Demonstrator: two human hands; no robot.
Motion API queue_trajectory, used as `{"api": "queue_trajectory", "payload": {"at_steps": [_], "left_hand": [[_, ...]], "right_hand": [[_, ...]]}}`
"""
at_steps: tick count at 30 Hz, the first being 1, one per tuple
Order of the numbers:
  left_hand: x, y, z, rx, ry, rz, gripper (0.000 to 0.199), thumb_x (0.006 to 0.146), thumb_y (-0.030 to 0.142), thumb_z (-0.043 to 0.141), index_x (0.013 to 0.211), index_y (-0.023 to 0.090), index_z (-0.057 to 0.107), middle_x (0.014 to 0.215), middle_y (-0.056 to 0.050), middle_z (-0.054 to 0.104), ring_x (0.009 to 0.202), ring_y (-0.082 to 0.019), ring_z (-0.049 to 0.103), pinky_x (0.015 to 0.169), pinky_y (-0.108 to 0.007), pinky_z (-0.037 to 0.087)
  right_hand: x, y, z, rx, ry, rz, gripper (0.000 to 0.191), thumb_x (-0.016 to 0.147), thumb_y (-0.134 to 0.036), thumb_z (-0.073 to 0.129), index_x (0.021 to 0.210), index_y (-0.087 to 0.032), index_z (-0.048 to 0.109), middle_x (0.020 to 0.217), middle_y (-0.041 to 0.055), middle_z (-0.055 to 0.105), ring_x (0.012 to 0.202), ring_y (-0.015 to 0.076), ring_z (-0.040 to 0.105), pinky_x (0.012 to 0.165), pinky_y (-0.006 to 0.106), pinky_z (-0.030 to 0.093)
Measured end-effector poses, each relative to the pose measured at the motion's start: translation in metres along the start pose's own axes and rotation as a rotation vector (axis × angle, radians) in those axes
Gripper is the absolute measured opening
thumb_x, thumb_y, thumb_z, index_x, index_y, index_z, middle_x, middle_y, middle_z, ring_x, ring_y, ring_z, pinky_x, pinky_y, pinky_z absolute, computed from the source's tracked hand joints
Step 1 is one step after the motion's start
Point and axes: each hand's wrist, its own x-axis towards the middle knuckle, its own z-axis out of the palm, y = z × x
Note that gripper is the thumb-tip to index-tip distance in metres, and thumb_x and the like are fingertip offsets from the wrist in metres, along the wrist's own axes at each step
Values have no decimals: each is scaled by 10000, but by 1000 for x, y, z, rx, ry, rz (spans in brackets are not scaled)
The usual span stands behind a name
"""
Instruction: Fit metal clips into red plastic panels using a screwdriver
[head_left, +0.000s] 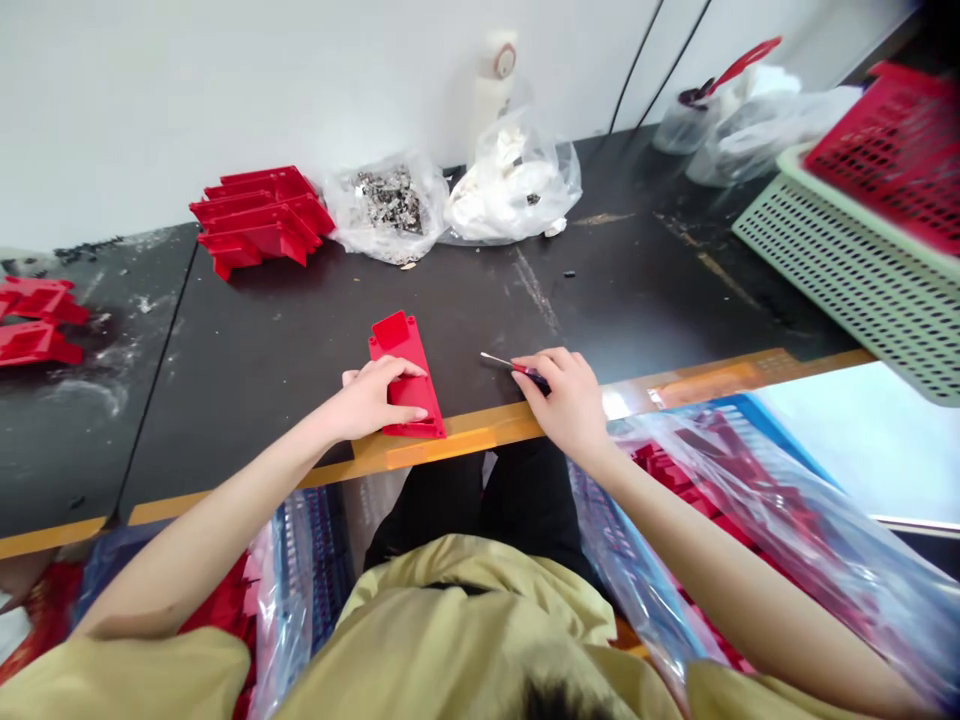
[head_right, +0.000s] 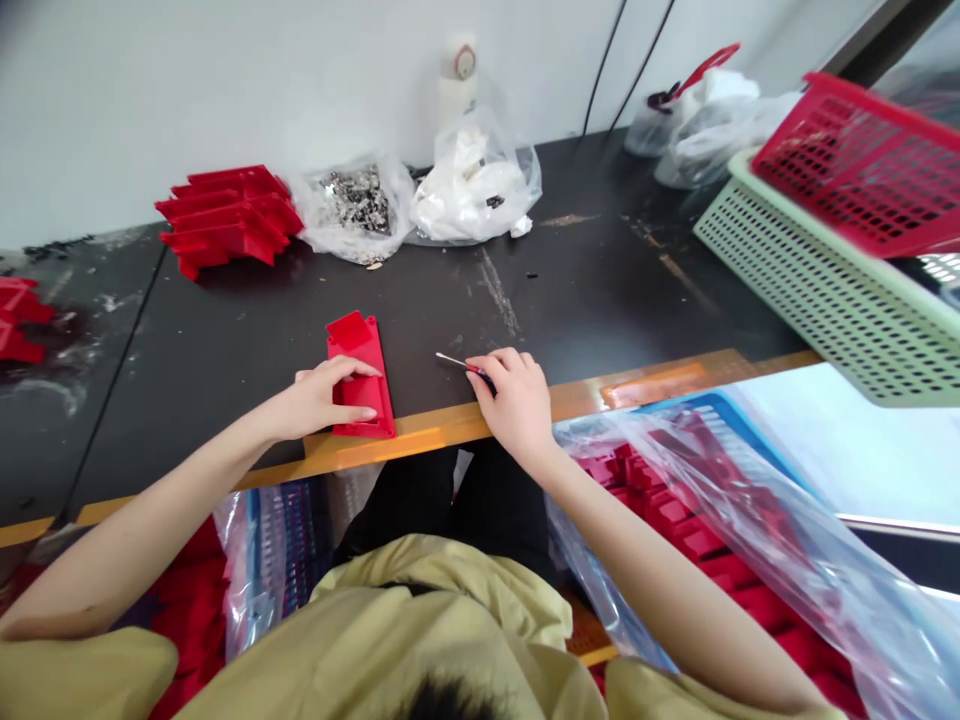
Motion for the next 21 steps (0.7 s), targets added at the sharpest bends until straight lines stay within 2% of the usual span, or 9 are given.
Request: {"api": "queue_trajectory", "payload": {"at_steps": [4,8,13,18,21], "left_hand": [[-4,0,3,-2,26,-12,485,760,479,684,1176,252,581,1240,-47,620,1223,-320,520,1054,-539,276],[-5,-2,5,-26,47,-4,491,742,484,681,1159,242,588,1221,-46,628,1194,-303,545,1042,-488,336],[1,-9,6,-84,55,30,499,693,494,716,1099,221,617,1164,-63,667,1138,-299,578,976,-451,430],[0,-15,8,-141,107,98,529,687,515,741,1116,220,650,1187,-74,682,1137,-303,594,997,-450,454],[-10,-20,14,-178,151,157,554,781,537,663,1245,238,610,1309,-81,632,1219,-288,566,1070,-447,423]], "right_hand": [[-1,-3,2,-41,41,-16,300,963,-337,465,1042,-205,722,1012,117,661,934,286,520,835,433,422],[-5,-9,2,-39,152,-13,298,944,-334,504,1099,-185,710,1115,151,628,1042,330,490,870,478,406],[-21,-37,10,89,253,-88,253,946,-294,506,1087,-179,682,1131,153,606,1088,301,503,965,498,415],[-36,-78,30,265,145,-230,308,936,-370,546,1170,-195,642,1153,123,624,1085,248,559,964,412,482],[-37,-93,40,302,72,-244,322,923,-422,569,1140,-205,668,1151,120,644,1039,257,583,925,422,501]]}}
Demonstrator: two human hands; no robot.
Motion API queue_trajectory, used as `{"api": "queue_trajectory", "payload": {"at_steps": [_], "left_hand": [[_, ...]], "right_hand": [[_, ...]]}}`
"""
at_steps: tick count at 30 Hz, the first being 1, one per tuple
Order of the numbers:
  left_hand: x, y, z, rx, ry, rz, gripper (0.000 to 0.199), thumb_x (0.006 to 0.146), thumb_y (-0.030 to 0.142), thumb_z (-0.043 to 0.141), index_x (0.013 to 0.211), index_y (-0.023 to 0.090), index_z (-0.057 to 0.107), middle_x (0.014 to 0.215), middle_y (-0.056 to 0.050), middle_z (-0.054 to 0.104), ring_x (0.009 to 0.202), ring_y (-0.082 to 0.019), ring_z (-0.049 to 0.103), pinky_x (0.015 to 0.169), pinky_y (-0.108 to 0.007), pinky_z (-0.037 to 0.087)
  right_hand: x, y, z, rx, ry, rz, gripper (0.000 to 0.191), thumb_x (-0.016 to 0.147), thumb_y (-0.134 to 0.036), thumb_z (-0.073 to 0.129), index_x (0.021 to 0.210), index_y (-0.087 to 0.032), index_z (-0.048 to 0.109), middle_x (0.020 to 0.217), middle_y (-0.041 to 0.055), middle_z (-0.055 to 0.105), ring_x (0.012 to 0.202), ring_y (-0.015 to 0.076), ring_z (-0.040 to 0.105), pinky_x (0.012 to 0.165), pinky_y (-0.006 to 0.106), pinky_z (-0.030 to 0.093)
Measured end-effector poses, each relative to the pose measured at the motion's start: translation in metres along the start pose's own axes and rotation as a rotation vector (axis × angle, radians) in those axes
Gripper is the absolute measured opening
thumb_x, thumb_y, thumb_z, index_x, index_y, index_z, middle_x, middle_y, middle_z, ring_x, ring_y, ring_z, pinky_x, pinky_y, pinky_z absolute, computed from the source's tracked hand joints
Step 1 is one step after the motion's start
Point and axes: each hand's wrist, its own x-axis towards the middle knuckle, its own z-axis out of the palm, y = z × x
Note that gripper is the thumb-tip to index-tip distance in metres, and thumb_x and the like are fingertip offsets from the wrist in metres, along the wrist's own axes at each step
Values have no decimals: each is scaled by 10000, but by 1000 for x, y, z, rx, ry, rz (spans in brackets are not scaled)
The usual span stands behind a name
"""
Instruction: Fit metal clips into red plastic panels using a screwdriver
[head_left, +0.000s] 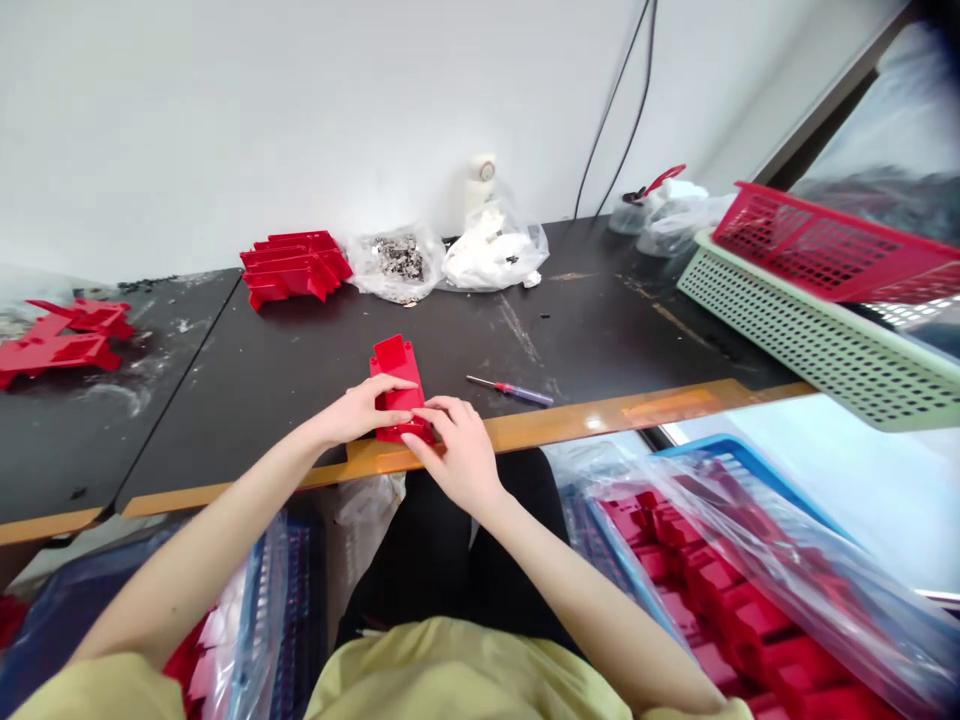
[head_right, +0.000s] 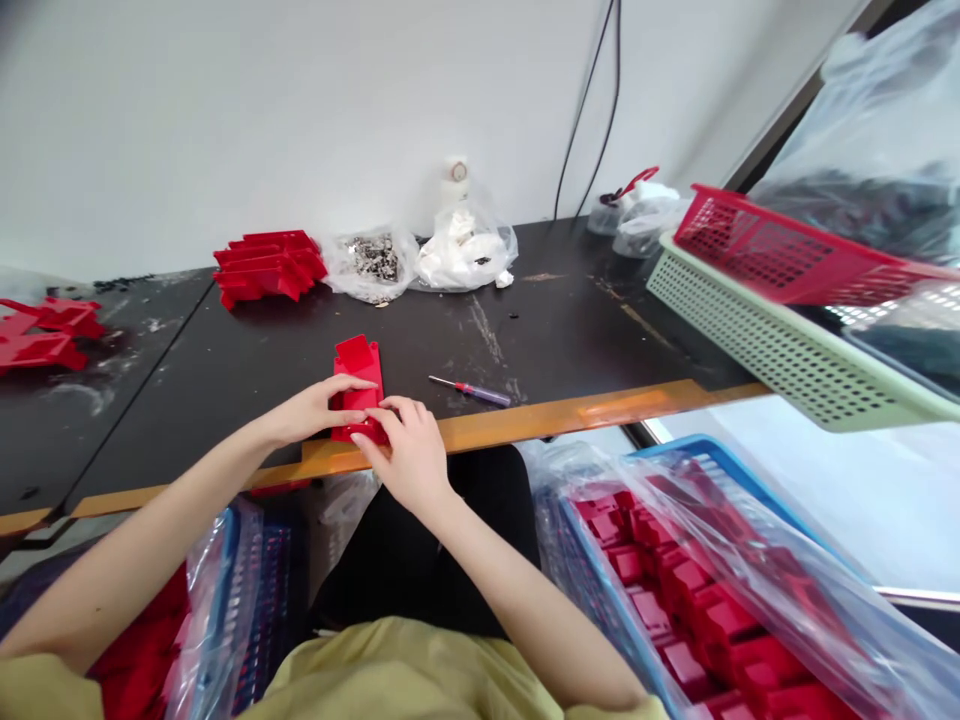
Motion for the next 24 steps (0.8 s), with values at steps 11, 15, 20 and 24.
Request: {"api": "queue_trajectory", "payload": {"at_steps": [11,15,20,24], "left_hand": [[-26,-14,14,-21,186,11,533,841,474,610,1323,253,552,1479,-100,423,1414,-275,367,1186,-466,274],[-22,-8,7,12,136,-46,481,815,438,646,1260,262,596,1334,-81,557,1311,-287,458,1134,-509,319],[-22,-7,7,31,128,-73,476,827,445,640,1271,283,584,1280,-61,599,1241,-280,510,1101,-496,345],[-24,-10,12,72,169,-58,444,858,448,619,1271,289,578,1302,-56,602,1247,-290,506,1119,-540,303]], "right_hand": [[21,15,-23,63,-272,-109,253,913,-273,565,1104,-242,728,1164,80,642,972,213,576,933,423,483],[30,21,-29,83,-328,-168,264,936,-339,547,1101,-268,741,1236,76,614,971,198,567,942,411,484],[33,27,-25,95,-352,-176,263,935,-380,563,1069,-253,750,1243,85,615,997,195,581,946,393,495],[37,27,-28,83,-385,-194,265,930,-413,571,1038,-268,764,1288,86,598,1091,233,548,981,428,474]]}}
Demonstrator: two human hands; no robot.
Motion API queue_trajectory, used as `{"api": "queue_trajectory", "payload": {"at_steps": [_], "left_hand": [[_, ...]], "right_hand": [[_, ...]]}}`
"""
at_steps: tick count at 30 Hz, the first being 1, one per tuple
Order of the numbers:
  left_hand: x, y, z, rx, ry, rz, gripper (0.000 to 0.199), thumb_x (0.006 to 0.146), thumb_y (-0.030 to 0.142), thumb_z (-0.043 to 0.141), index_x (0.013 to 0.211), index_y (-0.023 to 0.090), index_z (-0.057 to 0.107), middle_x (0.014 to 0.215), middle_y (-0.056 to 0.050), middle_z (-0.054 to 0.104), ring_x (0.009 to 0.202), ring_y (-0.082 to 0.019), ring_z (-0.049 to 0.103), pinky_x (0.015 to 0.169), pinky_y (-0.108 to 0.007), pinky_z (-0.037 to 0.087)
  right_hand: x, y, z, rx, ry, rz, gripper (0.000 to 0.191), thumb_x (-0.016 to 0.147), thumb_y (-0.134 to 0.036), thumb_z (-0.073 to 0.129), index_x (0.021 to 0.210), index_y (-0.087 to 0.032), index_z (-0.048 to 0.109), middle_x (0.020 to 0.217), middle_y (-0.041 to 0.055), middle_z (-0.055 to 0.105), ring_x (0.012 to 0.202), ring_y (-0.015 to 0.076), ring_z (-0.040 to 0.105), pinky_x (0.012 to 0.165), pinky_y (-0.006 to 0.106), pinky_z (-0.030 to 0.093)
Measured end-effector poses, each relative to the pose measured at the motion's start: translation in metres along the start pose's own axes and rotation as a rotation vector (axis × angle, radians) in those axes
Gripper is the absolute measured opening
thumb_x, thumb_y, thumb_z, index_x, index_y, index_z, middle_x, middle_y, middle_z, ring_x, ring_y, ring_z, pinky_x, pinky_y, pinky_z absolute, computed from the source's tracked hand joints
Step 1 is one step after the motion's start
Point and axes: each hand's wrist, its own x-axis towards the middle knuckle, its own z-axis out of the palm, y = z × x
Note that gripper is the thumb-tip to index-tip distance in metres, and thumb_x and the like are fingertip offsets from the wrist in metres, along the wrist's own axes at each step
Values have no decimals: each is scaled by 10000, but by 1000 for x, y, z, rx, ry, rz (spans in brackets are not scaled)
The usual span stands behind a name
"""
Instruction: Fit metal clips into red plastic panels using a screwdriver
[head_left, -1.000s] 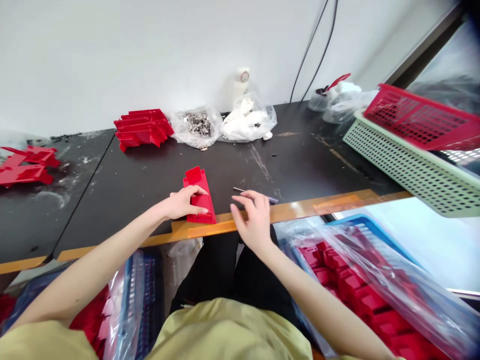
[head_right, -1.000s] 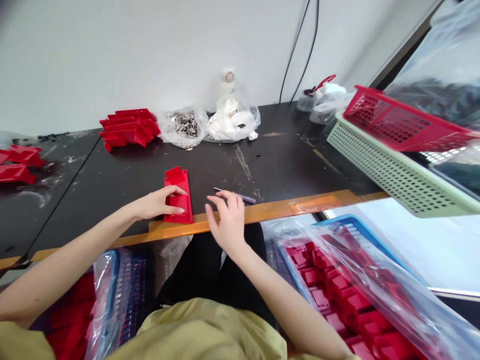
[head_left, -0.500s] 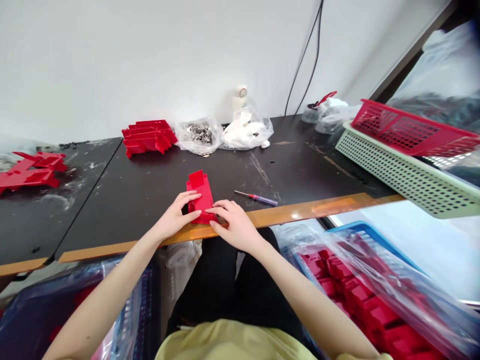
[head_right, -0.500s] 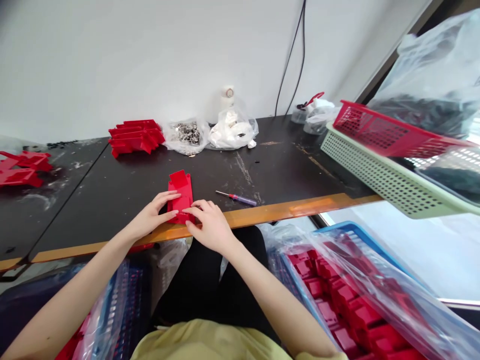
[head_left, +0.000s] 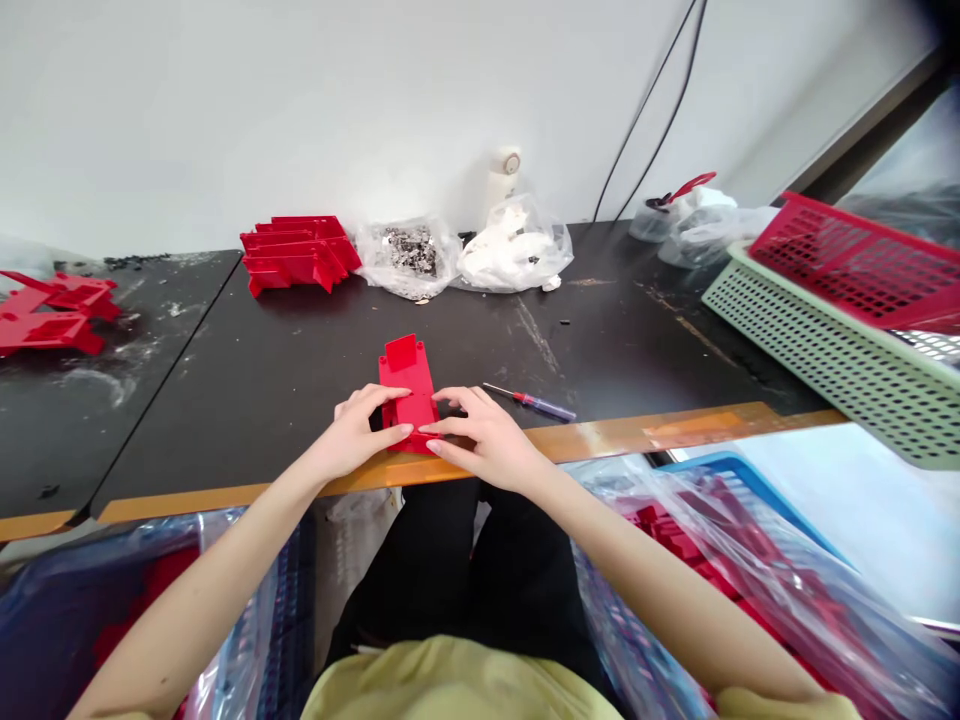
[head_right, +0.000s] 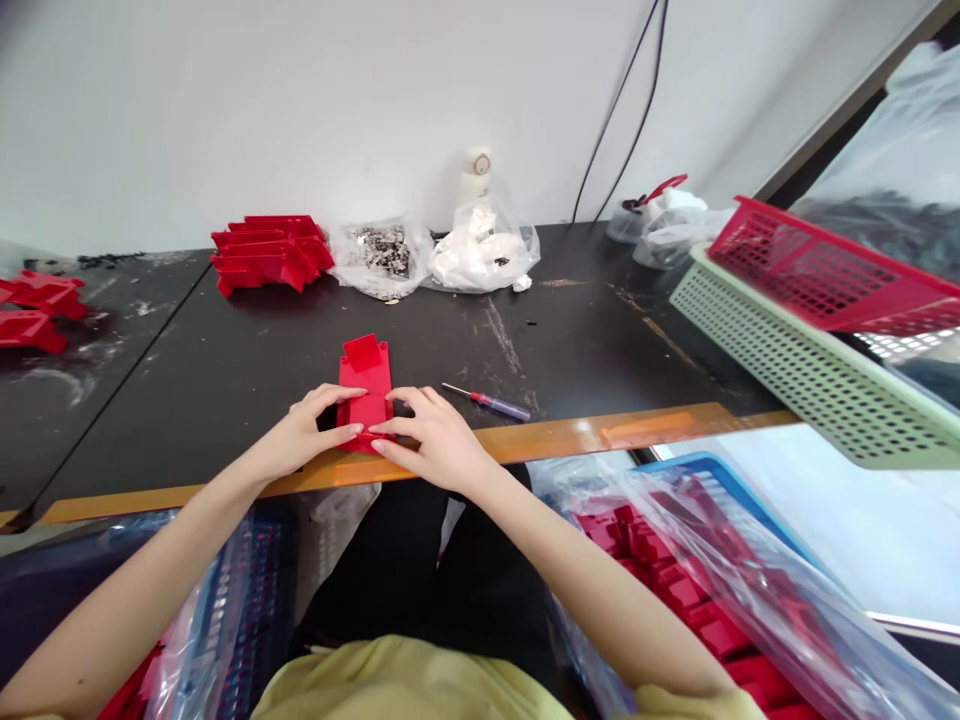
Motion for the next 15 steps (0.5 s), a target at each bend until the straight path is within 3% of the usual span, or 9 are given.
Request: {"api": "queue_trajectory", "payload": {"at_steps": [2,5,7,10,12,15], "left_hand": [[-4,-1,4,24,43,24,443,889,445,591,1300,283,554,1330,-64,592,1263,-290,503,1122,-543,312],[-15,0,13,61,146,82,440,967,425,482,1370,246,483,1384,-93,550,1289,-247,513,1108,-449,397],[-26,3,19,103,236,122,419,998,396,426,1377,222,468,1417,-110,520,1295,-224,525,1092,-399,439],[-42,7,27,205,356,202,324,992,332,463,1287,223,545,1367,-95,583,1258,-227,567,1148,-435,398],[-49,7,33,277,397,278,269,975,279,505,1226,226,586,1278,-73,658,1194,-221,619,1173,-446,378],[-53,4,43,364,430,378,261,943,223,566,1199,192,607,1194,-76,713,1099,-213,678,1132,-409,446]], "right_hand": [[-2,-1,-5,-11,-58,-12,291,937,-428,557,1101,-281,748,1341,83,573,1134,238,542,1007,434,464],[-9,0,-12,-73,-86,-11,348,958,-428,516,1231,-293,686,1422,91,523,1182,258,527,1027,474,447],[-16,8,-18,-145,36,49,356,972,-399,490,1257,-280,666,1393,102,548,1181,262,530,1020,477,447],[-26,30,-27,-309,279,269,345,955,-382,508,1214,-236,683,1237,120,630,1141,277,544,1016,480,439],[-32,48,-33,-376,334,383,355,915,-395,559,1167,-191,704,1148,150,645,1062,312,552,972,519,442],[-39,65,-39,-389,325,470,340,869,-433,615,1058,-178,738,1032,147,652,945,315,556,884,513,454]]}}
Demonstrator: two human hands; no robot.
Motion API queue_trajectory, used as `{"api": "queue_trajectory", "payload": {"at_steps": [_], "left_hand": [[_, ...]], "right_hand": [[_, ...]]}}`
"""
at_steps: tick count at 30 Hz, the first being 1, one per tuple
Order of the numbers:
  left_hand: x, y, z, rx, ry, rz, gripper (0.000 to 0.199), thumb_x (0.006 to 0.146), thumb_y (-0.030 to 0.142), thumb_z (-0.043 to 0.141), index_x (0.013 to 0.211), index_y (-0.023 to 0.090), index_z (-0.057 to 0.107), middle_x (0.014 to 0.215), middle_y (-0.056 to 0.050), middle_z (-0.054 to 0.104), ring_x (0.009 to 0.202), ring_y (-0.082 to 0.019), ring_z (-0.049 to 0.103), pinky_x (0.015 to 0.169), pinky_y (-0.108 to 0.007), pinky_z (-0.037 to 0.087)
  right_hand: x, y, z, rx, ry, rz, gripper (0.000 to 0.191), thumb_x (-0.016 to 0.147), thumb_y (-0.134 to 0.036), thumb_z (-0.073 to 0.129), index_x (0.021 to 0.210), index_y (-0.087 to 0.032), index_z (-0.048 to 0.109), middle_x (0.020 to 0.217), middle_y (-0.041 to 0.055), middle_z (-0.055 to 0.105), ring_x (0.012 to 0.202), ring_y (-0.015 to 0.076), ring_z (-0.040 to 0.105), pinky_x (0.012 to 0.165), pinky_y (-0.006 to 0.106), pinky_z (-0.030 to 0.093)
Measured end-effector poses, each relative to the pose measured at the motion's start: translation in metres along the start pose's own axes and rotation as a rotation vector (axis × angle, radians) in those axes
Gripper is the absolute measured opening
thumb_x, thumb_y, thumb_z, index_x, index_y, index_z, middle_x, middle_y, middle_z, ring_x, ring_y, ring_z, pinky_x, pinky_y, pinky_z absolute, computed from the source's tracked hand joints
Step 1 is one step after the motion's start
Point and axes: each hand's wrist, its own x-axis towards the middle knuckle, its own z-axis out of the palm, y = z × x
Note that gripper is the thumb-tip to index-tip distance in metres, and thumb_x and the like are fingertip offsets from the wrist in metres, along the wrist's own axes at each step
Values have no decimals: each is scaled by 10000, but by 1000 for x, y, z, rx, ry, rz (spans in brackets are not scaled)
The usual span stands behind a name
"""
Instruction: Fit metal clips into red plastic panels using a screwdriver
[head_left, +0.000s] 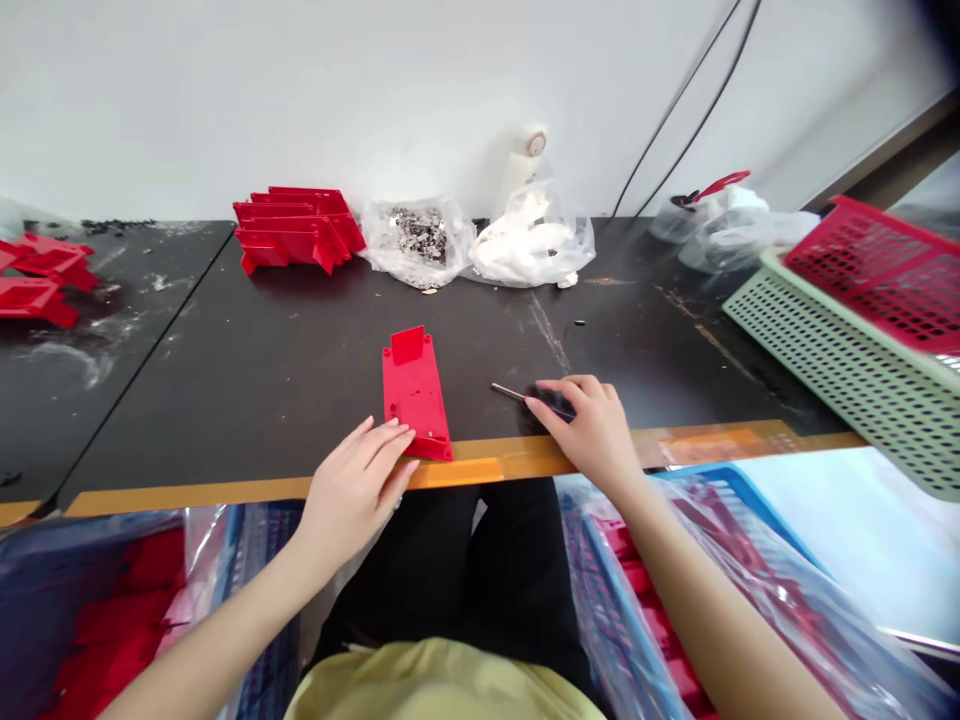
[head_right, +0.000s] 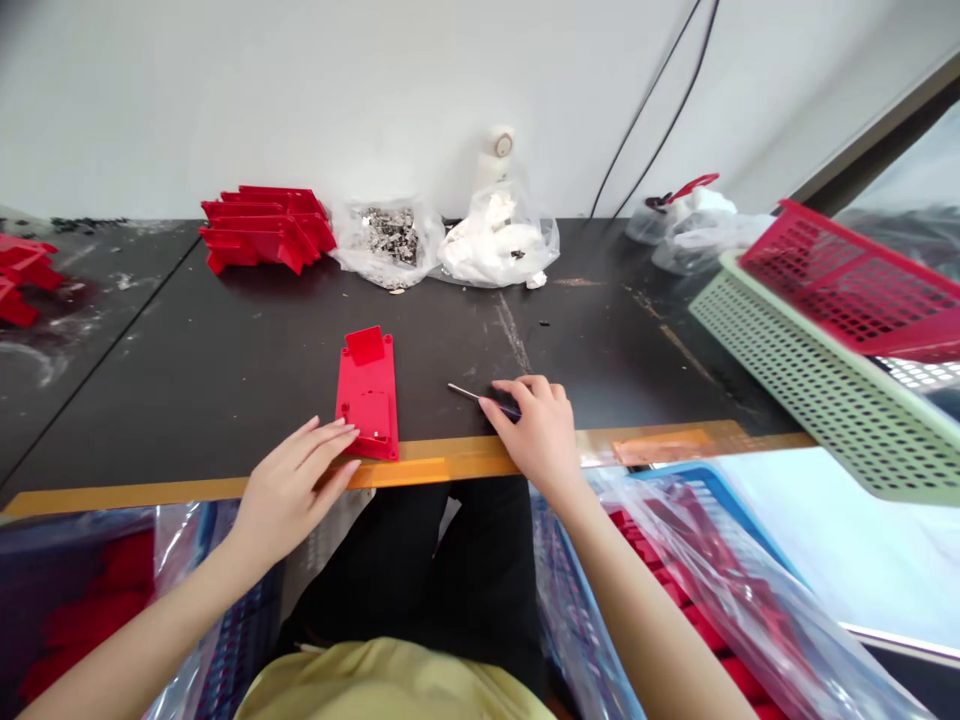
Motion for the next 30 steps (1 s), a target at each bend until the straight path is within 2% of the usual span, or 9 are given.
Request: {"api": "queue_trajectory", "payload": {"at_steps": [6,12,14,17,19,21,24,27,30], "left_hand": [[-3,-5,15,81,147,119,236,912,179,625,1141,121,630,1123,-107,735,1042,-215,698,1023,-370,537],[0,-5,15,83,187,119,255,885,228,672,1108,106,645,1098,-101,738,990,-203,705,970,-335,557],[-1,-5,17,91,207,125,331,864,235,702,1155,95,630,1112,-109,736,1009,-208,702,976,-328,553],[-2,-6,19,93,251,139,475,820,327,762,1183,63,605,1111,-149,728,1036,-244,697,1026,-396,528],[-3,-7,19,103,268,151,563,784,445,782,1143,47,610,1074,-172,729,1014,-270,703,1037,-456,514],[-4,-7,19,141,277,163,612,761,543,769,1085,44,624,1017,-171,736,963,-272,714,996,-449,536],[-5,-6,19,209,262,146,624,768,611,726,1029,50,639,989,-158,744,912,-256,724,892,-375,571],[-7,-7,20,238,223,139,612,788,616,703,1035,59,648,1021,-138,750,935,-252,724,899,-364,555],[-9,-8,21,245,206,160,573,815,601,686,1035,73,653,1020,-110,758,980,-244,718,952,-363,528]], "right_hand": [[-2,4,-4,132,-28,60,274,834,-484,646,815,-214,692,908,85,660,882,271,564,852,445,420],[-2,-24,-6,544,26,142,278,962,-486,451,1004,-220,519,859,36,604,710,164,561,687,337,454],[4,-44,-8,711,21,118,337,945,-546,454,846,-229,512,709,-11,503,639,143,506,628,305,449],[21,-81,-9,968,1,61,606,930,-597,434,501,-213,244,508,-38,265,506,117,371,548,286,404],[34,-105,-6,1376,-128,104,637,938,-527,496,451,-192,258,503,-25,335,496,97,381,551,275,401],[44,-125,2,1562,-208,143,480,926,-478,565,558,-197,443,509,-55,381,439,74,358,489,247,353],[48,-143,18,1620,-364,48,303,857,-406,697,711,-208,520,544,-86,419,421,51,313,438,216,277],[47,-151,29,1582,-674,-86,511,879,-484,645,540,-180,414,471,-80,331,431,45,257,432,226,208],[49,-157,32,1579,-858,-62,674,913,-533,570,436,-180,250,411,-82,203,406,38,191,428,251,156]]}}
